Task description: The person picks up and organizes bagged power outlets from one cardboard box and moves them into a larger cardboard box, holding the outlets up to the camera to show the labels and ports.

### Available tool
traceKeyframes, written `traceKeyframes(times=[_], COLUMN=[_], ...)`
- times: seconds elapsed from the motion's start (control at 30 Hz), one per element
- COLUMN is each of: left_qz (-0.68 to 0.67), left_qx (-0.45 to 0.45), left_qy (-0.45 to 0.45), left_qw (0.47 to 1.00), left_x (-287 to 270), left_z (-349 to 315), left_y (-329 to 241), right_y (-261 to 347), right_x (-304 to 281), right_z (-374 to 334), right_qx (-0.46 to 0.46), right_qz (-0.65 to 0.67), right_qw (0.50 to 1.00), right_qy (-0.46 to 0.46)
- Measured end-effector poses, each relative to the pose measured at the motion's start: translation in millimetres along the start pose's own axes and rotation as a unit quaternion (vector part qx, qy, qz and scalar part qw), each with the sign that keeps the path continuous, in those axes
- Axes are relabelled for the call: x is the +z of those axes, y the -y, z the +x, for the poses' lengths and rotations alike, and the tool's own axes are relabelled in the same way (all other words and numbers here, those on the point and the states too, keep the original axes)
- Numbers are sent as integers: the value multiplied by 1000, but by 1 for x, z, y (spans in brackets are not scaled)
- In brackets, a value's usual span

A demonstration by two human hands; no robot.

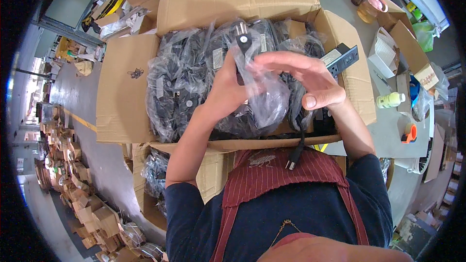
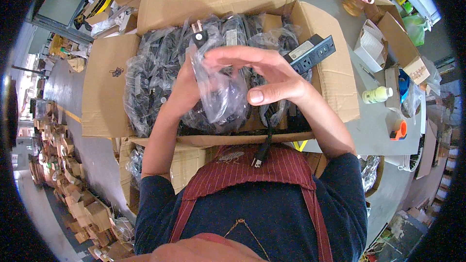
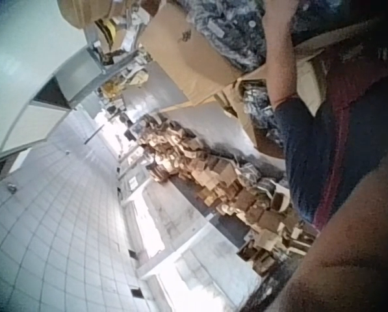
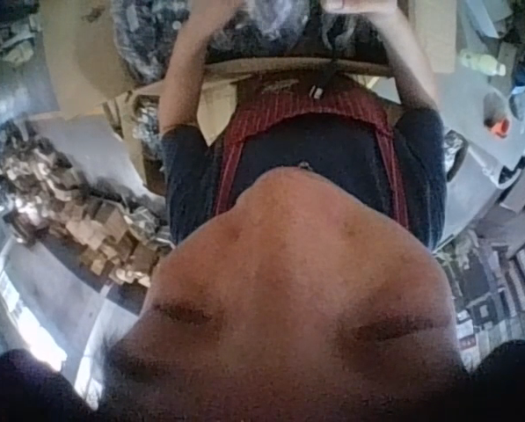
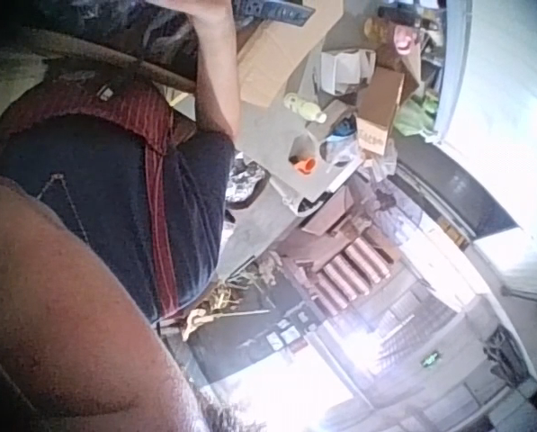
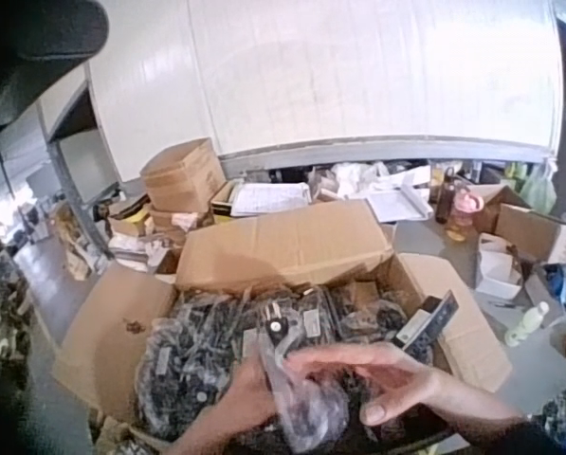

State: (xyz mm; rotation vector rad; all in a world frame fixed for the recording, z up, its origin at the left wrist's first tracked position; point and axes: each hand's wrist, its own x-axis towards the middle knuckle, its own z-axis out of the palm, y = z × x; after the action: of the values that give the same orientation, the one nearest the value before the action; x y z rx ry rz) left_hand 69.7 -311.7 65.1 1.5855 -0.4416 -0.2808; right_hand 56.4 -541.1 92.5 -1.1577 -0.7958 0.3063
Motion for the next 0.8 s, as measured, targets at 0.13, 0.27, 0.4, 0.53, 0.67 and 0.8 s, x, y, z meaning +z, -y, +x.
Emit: traceKeyframes(times=[0.13, 0.27, 0.4, 0.53, 0.67, 0.8], left_qz=[-8, 42, -49, -63, -135, -117], left_qx=[-67, 20, 106, 101, 166, 181], left_qy=[4, -18, -98, -204, -365, -387], left_qw=[998, 999, 988, 972, 906, 897], left_x=[4, 5, 8, -20, -46, -202], left_z=[-1, 0, -1, -9, -30, -145], left_y=[-7, 6, -8, -22, -28, 28], right_y=[-1, -1, -1, 3, 7, 16], right_x=[-1, -13, -36, -53, -60, -45], right_z=[-5, -9, -19, -26, -29, -28], right_qx=[-12, -60, -130, -182, -203, -195], right_qz=[-30, 35, 134, 223, 212, 175], right_qw=[999, 995, 970, 937, 934, 947], right_qy=[4, -68, -157, -198, -202, -185])
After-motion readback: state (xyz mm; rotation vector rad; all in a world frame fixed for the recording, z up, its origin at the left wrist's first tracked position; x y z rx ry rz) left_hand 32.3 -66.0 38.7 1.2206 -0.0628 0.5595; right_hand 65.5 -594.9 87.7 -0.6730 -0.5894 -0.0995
